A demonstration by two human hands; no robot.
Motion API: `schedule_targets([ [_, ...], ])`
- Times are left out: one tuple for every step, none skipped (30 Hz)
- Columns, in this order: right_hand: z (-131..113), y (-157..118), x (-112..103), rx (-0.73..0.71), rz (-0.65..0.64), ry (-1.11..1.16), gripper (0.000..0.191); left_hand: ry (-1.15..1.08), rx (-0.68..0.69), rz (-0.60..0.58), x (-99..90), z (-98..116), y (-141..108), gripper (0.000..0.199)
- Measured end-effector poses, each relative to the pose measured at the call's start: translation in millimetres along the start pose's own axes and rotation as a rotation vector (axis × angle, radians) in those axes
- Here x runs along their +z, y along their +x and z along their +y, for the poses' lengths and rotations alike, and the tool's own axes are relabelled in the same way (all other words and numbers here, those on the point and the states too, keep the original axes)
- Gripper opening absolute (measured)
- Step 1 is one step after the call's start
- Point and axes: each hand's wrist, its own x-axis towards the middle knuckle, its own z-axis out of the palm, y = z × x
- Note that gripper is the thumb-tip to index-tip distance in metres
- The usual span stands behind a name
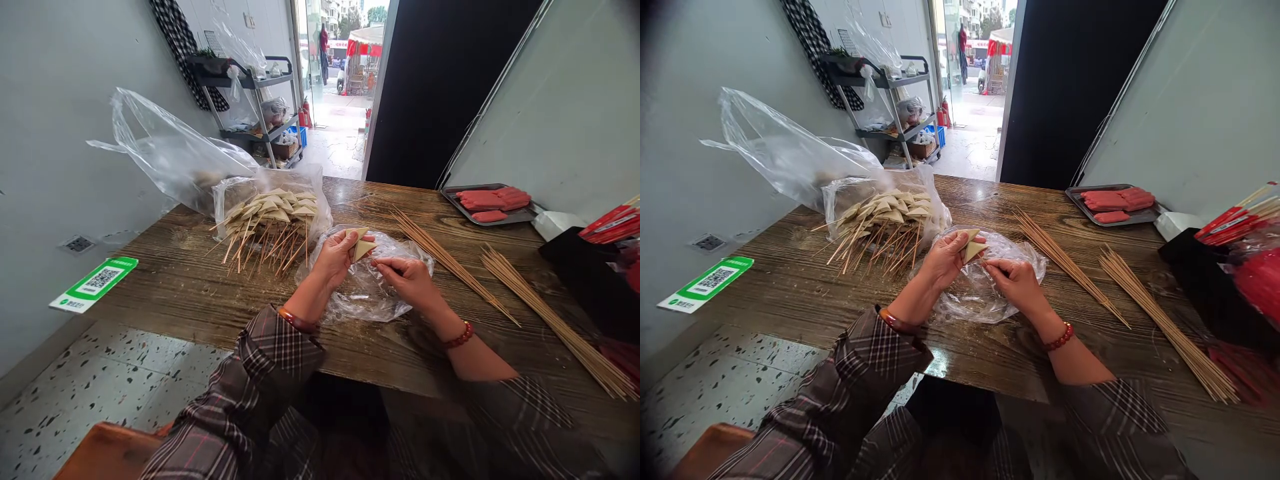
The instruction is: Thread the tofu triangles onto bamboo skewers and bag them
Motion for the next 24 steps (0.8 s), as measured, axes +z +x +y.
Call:
schedule_targets([
  [-0.4,0.0,0.2,-0.002,0.005,0.004,0.026,0.002,-0.003,0.005,0.3,-0.1,-0.1,0.029],
  [-0.5,0.0,0.4,-0.004,0.009,0.008,0.026,0.005,-0.007,0.008,0.6,-0.2,-0.2,0.028],
  [-0.5,0.0,0.6,-0.002,0.011,0.011,0.026,0.006,-0.011,0.010,0.7,-0.3,-0.2,0.028],
  [-0.3,0.1,0.8,0.001,0.010,0.013,0.025,0.005,-0.014,0.013,0.7,-0.6,-0.1,0.027],
  [0.1,0.2,1.0,0.004,0.010,0.014,0.025,0.004,-0.017,0.017,0.7,-0.9,-0.1,0.026],
  [0.5,0.2,1.1,0.005,0.011,0.014,0.025,0.001,-0.020,0.021,0.6,-1.3,0.0,0.025],
  [1.0,0.2,1.3,0.005,0.012,0.014,0.025,-0.002,-0.021,0.024,0.5,-1.7,0.2,0.025],
  [1.5,0.2,1.6,0.003,0.014,0.015,0.025,-0.005,-0.020,0.024,0.4,-2.1,0.3,0.025],
  [2.0,0.1,1.9,0.000,0.018,0.016,0.025,-0.006,-0.019,0.022,0.3,-2.4,0.3,0.025],
  [2.4,-0.1,2.3,-0.004,0.021,0.015,0.024,-0.006,-0.017,0.019,0.3,-2.8,0.3,0.025],
  [2.8,-0.4,2.7,-0.006,0.022,0.016,0.024,-0.006,-0.014,0.015,0.4,-3.1,0.2,0.026],
  [3.2,-0.7,3.1,-0.007,0.022,0.016,0.024,-0.007,-0.012,0.013,0.6,-3.5,0.0,0.027],
  [3.6,-0.9,3.4,-0.006,0.021,0.014,0.025,-0.008,-0.011,0.012,0.8,-3.9,-0.2,0.028],
  [4.0,-1.1,3.6,-0.004,0.017,0.010,0.025,-0.009,-0.012,0.011,1.0,-4.4,-0.5,0.029],
  [4.4,-1.2,3.6,-0.001,0.011,0.001,0.026,-0.012,-0.014,0.010,1.1,-5.0,-0.7,0.029],
  [5.0,-1.2,3.3,0.000,0.005,-0.010,0.028,-0.015,-0.016,0.007,1.0,-5.7,-0.8,0.030],
  [5.7,-1.0,2.8,-0.003,0.000,-0.026,0.029,-0.019,-0.017,0.002,0.9,-6.5,-0.8,0.030],
  [6.5,-0.8,1.9,-0.012,-0.006,-0.048,0.029,-0.025,-0.015,-0.002,0.5,-7.1,-0.6,0.030],
  [7.3,-0.5,0.9,-0.029,-0.013,-0.075,0.029,-0.033,-0.012,-0.004,0.0,-7.7,-0.3,0.030],
  [8.0,-0.4,-0.3,-0.051,-0.017,-0.105,0.028,-0.044,-0.009,0.000,-0.7,-7.9,0.1,0.030],
  [8.6,-0.5,-1.5,-0.077,-0.025,-0.134,0.027,-0.055,-0.006,0.008,-1.3,-7.9,0.5,0.031],
  [8.9,-1.0,-2.7,-0.102,-0.033,-0.160,0.026,-0.065,-0.004,0.020,-1.8,-7.5,0.9,0.032],
  [8.6,-1.9,-3.8,-0.119,-0.038,-0.182,0.026,-0.075,-0.003,0.034,-2.1,-6.7,1.0,0.033],
  [7.8,-3.4,-5.0,-0.124,-0.042,-0.194,0.026,-0.080,0.000,0.049,-2.2,-5.9,0.9,0.034],
])
